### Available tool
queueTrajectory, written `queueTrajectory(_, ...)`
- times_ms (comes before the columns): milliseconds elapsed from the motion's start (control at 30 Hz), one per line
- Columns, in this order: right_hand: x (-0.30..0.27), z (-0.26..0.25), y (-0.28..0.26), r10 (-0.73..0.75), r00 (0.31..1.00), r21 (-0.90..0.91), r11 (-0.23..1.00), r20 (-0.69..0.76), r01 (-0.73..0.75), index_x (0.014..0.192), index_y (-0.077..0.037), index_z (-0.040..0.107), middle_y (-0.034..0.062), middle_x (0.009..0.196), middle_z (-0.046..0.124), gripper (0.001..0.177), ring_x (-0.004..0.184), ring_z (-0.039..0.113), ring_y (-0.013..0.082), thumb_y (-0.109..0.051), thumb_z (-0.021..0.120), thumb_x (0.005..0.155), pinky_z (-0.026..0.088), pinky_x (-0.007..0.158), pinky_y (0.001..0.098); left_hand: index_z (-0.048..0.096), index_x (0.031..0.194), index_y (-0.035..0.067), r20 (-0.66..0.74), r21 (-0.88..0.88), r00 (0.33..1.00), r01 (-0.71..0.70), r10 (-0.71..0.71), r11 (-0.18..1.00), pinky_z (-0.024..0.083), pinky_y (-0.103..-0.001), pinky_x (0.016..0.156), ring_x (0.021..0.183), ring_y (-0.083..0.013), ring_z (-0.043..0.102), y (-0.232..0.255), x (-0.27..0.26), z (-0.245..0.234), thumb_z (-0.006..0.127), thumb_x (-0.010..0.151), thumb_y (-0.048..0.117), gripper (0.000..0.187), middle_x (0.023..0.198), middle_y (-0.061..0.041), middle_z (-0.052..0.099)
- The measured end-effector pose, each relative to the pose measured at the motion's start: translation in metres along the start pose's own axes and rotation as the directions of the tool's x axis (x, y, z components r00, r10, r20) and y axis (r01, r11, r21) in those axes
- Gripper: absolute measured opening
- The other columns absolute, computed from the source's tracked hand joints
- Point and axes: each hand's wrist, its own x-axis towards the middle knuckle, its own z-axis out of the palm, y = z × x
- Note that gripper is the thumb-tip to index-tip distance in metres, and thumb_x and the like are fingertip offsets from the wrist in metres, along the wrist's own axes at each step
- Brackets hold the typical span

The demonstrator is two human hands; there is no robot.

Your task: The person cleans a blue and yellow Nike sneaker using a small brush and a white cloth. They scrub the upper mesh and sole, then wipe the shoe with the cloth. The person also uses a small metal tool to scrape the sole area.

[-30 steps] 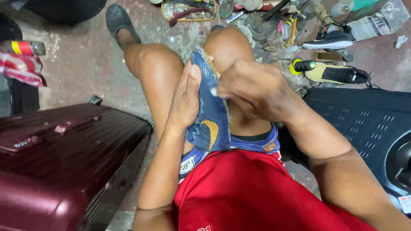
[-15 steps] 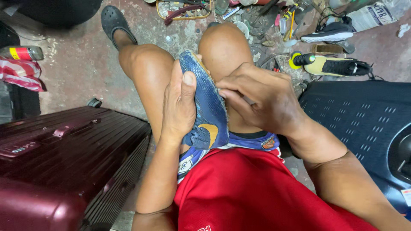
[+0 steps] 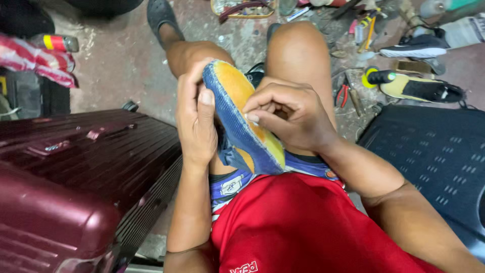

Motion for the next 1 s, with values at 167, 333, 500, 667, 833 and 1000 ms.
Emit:
queueTrajectory(167, -0.012, 0.015, 0.015, -0.011, 1.0, 0.064, 0.998, -0.021, 0.012, 0.104, -0.001, 0.071, 0.0072, 0.096, 0.067, 0.01, 0.076, 0.062, 0.0084, 0.0, 0.076, 0.096, 0.047, 0.066, 0.023, 0.057, 0.128, 0.002, -0.15, 0.187, 0.978, -0.118, 0.147, 0.975, 0.057, -0.026, 0.086, 0.105, -0.0179, 0.064, 0.029, -0.02, -0.018, 0.071, 0.103, 0.004, 0.029, 0.126, -0.012, 0.055)
queueTrajectory(333, -0.012, 0.023, 0.014, -0.141, 0.989, -0.015, 0.99, 0.051, 0.142, 0.103, -0.003, 0.07, 0.007, 0.093, 0.069, 0.015, 0.077, 0.065, 0.0138, -0.003, 0.08, 0.092, 0.05, 0.069, 0.027, 0.067, 0.117, 0.004, 0.071, 0.389, 0.971, -0.236, 0.227, 0.89, 0.059, -0.031, 0.093, 0.106, -0.0237, 0.069, 0.066, -0.027, -0.047, 0.078, 0.097, -0.002, 0.024, 0.128, -0.015, 0.055)
queueTrajectory(500, -0.011, 0.034, 0.013, -0.203, 0.975, -0.019, 0.978, 0.085, 0.206, 0.102, -0.003, 0.07, 0.0082, 0.093, 0.07, 0.018, 0.081, 0.07, 0.0164, -0.001, 0.081, 0.088, 0.054, 0.07, 0.0288, 0.071, 0.11, 0.004, 0.098, 0.531, 0.988, -0.156, 0.123, 0.833, 0.06, -0.032, 0.09, 0.105, -0.0266, 0.072, 0.09, -0.038, -0.056, 0.085, 0.091, 0.004, 0.024, 0.126, -0.015, 0.059)
queueTrajectory(667, -0.01, 0.042, 0.014, -0.224, 0.971, 0.014, 0.975, 0.082, 0.224, 0.102, -0.003, 0.07, 0.0087, 0.092, 0.069, 0.019, 0.08, 0.07, 0.017, 0.001, 0.082, 0.088, 0.054, 0.07, 0.0296, 0.071, 0.109, 0.004, 0.056, 0.549, 0.994, -0.109, 0.094, 0.829, 0.061, -0.031, 0.089, 0.111, -0.0267, 0.074, 0.092, -0.044, -0.051, 0.082, 0.093, 0.004, 0.019, 0.127, -0.014, 0.061)
queueTrajectory(833, -0.012, 0.042, 0.019, -0.203, 0.975, 0.029, 0.979, 0.085, 0.201, 0.102, -0.002, 0.069, 0.0085, 0.092, 0.07, 0.018, 0.08, 0.069, 0.016, 0.002, 0.081, 0.088, 0.053, 0.069, 0.0283, 0.071, 0.109, 0.006, 0.093, 0.496, 0.99, -0.137, 0.104, 0.858, 0.06, -0.032, 0.094, 0.111, -0.0238, 0.071, 0.079, -0.046, -0.055, 0.082, 0.096, 0.005, 0.018, 0.126, -0.013, 0.058)
queueTrajectory(1000, -0.017, 0.034, 0.031, -0.104, 0.99, 0.091, 0.991, 0.093, 0.096, 0.101, -0.002, 0.069, 0.0074, 0.093, 0.068, 0.014, 0.078, 0.065, 0.012, 0.001, 0.078, 0.09, 0.05, 0.07, 0.0256, 0.058, 0.119, 0.002, 0.02, 0.182, 0.999, 0.035, -0.04, 0.983, 0.064, -0.035, 0.089, 0.117, -0.0238, 0.062, 0.059, -0.028, -0.058, 0.087, 0.08, 0.023, 0.053, 0.145, -0.017, 0.044)
